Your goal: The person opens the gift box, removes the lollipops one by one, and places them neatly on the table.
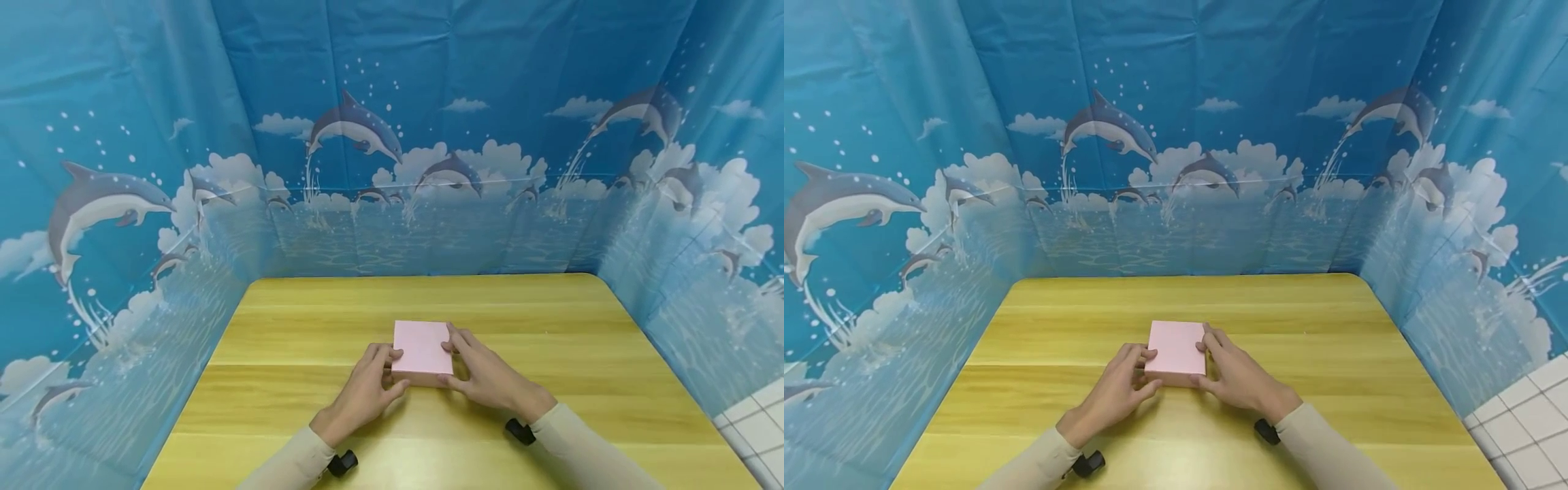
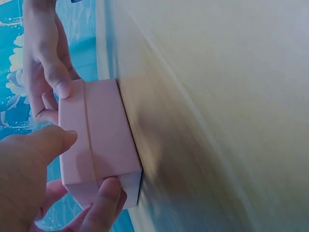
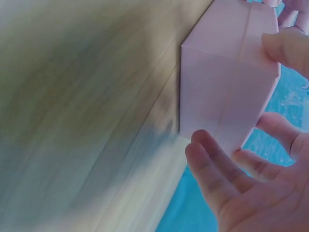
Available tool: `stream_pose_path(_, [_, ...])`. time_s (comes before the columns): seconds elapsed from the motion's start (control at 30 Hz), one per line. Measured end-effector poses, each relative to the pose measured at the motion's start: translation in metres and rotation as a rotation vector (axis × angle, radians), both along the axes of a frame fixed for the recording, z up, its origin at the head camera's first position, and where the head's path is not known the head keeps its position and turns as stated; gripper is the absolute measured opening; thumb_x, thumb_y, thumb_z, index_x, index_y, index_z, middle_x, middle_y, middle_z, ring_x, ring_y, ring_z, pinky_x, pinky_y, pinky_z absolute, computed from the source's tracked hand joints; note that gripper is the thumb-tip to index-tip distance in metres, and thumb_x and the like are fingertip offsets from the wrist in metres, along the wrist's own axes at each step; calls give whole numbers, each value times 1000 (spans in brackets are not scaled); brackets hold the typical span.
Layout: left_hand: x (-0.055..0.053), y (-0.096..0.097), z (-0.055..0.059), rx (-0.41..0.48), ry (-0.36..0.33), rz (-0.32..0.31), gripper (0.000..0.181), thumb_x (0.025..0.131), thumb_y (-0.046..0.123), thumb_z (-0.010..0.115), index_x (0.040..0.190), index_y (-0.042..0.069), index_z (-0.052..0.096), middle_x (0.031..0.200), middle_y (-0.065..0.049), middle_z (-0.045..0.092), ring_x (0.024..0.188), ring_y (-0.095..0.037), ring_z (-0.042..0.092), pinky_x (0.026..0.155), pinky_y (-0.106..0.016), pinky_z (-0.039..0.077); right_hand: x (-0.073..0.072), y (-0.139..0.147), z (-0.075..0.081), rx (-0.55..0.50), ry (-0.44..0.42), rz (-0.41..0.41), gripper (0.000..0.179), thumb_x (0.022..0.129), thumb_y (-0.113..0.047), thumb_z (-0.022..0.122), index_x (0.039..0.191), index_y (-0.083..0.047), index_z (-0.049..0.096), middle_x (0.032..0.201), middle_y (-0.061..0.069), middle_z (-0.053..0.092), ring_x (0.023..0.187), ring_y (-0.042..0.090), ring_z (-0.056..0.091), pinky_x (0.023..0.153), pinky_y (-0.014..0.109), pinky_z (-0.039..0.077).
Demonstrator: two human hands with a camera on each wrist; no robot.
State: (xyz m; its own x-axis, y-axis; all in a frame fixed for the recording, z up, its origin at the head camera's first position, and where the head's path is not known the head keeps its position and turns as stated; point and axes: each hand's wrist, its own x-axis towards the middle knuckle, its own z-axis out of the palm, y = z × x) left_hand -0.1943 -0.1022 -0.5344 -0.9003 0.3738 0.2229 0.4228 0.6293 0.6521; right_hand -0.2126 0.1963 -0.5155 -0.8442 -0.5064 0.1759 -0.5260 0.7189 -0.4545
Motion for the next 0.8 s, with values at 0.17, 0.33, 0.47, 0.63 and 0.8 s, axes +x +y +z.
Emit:
stream_pose_path(0.17, [8, -1, 0, 92, -64, -26, 47, 107, 19, 88, 147, 10, 65, 150, -17, 60, 127, -31, 76, 100, -21, 67, 7, 2, 1, -16, -23, 12, 105, 109, -38, 86, 182, 6, 25, 160, 15, 65, 145, 33, 71, 123, 57, 59])
stream_pose_path(0.33, [12, -1, 0, 117, -102, -30, 63, 106, 20, 89, 161, 12, 59, 154, -19, 57, 123, -28, 77, 97, -21, 68, 11, 5, 1, -66, -46, 36, 76, 109, -37, 86, 164, 0, 50, 170, 24, 56, 134, 30, 75, 111, 50, 66])
stream_pose_path(0.47, [11, -1, 2, 131, -116, -41, 83, 103, 23, 93, 172, 9, 49, 166, -26, 50, 118, -26, 78, 91, -21, 69, 12, 9, 2, -125, -91, 56, 50, 108, -34, 89, 141, -9, 61, 181, 29, 42, 129, 30, 76, 104, 45, 69])
stream_pose_path(0.63, [12, -1, 2, 137, -127, -51, 96, 100, 23, 97, 178, 5, 42, 172, -28, 47, 113, -25, 78, 86, -18, 67, 13, 13, 3, -195, -159, 92, 71, 106, -33, 90, 159, -4, 53, 180, 27, 43, 122, 28, 77, 102, 40, 70])
stream_pose_path(0.8, [15, -2, -1, 120, -120, -45, 104, 98, 24, 98, 179, 2, 38, 173, -28, 48, 109, -20, 76, 83, -17, 66, 12, 15, -1, -224, -224, 100, 111, 101, -32, 96, 183, -4, 27, 184, 28, 32, 120, 24, 74, 100, 35, 69])
